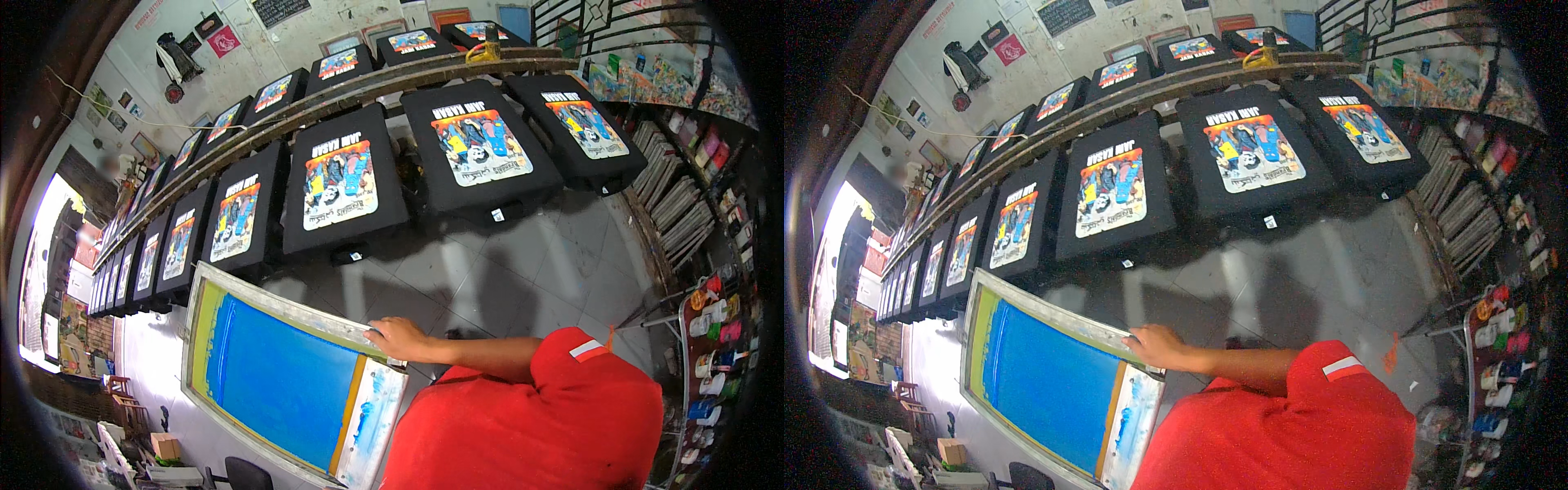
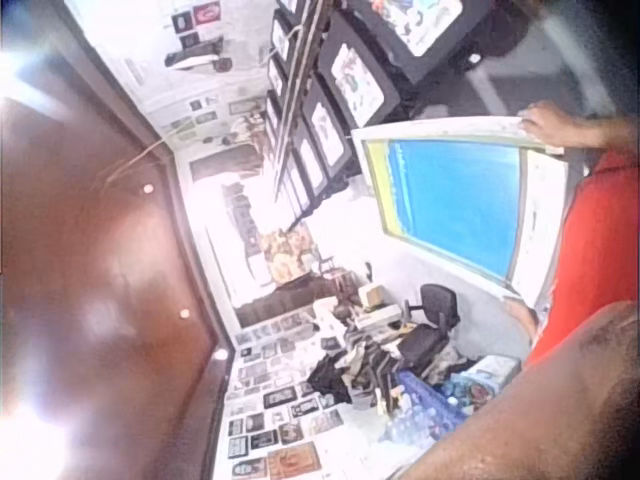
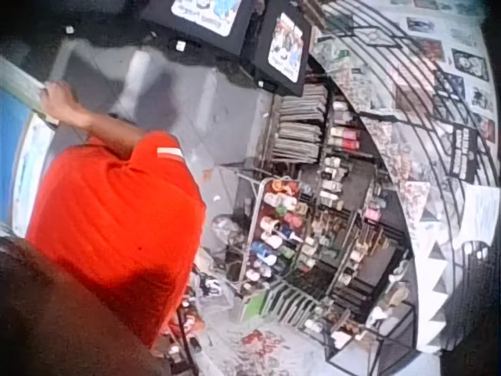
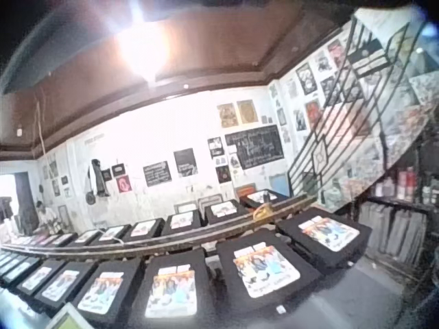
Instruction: The person performs screen printing on a series of black t-shirts. They use a squeegee to pull blue ink across a screen frame, then lift the frame to reveal the printed design. The person repeats this process on multiple shirts and later switches to a pink ink color.
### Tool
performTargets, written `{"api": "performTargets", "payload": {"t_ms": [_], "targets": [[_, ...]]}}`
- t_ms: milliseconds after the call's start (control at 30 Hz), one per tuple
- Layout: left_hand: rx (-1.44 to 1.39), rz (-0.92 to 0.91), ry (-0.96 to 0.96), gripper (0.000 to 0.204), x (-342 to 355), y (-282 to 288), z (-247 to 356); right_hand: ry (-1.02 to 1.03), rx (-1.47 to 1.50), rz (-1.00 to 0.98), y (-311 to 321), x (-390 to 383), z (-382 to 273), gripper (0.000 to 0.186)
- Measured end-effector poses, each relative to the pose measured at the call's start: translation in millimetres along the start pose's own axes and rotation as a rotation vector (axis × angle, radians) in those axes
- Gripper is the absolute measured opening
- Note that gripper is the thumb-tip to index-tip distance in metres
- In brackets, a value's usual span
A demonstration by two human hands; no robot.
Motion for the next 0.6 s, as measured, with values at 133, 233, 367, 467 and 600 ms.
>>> {"api": "performTargets", "payload": {"t_ms": [133, 233, 367, 467, 600], "targets": [[0.038, -0.043, -0.060, 0.061, 52.4, 4.5, 22.0, 0.014, 0.032, 0.049, -15.7, 29.1, -16.6, 0.043], [0.079, -0.068, -0.090, 0.060, 91.2, 9.7, 32.4, -0.014, -0.014, -0.009, -19.6, 60.1, -31.4, 0.042], [0.126, -0.100, -0.133, 0.058, 141.9, 6.8, 46.5, -0.004, -0.001, 0.010, -39.5, 110.1, -41.3, 0.040], [0.176, -0.122, -0.135, 0.057, 180.4, 12.3, 57.7, -0.003, 0.015, 0.063, -59.1, 142.7, -53.0, 0.041], [0.237, -0.148, -0.136, 0.056, 233.7, 22.1, 63.6, 0.020, 0.056, 0.114, -100.2, 176.5, -64.9, 0.042]]}}
Point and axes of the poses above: each hand's wrist, its own x-axis towards the middle knuckle, its own y-axis out of the back of the hand, z = x × y, the point moved 1 cm from there along x, towards the middle knuckle, and after that the axes turned 5 degrees about -y, right-handed, at the moved point
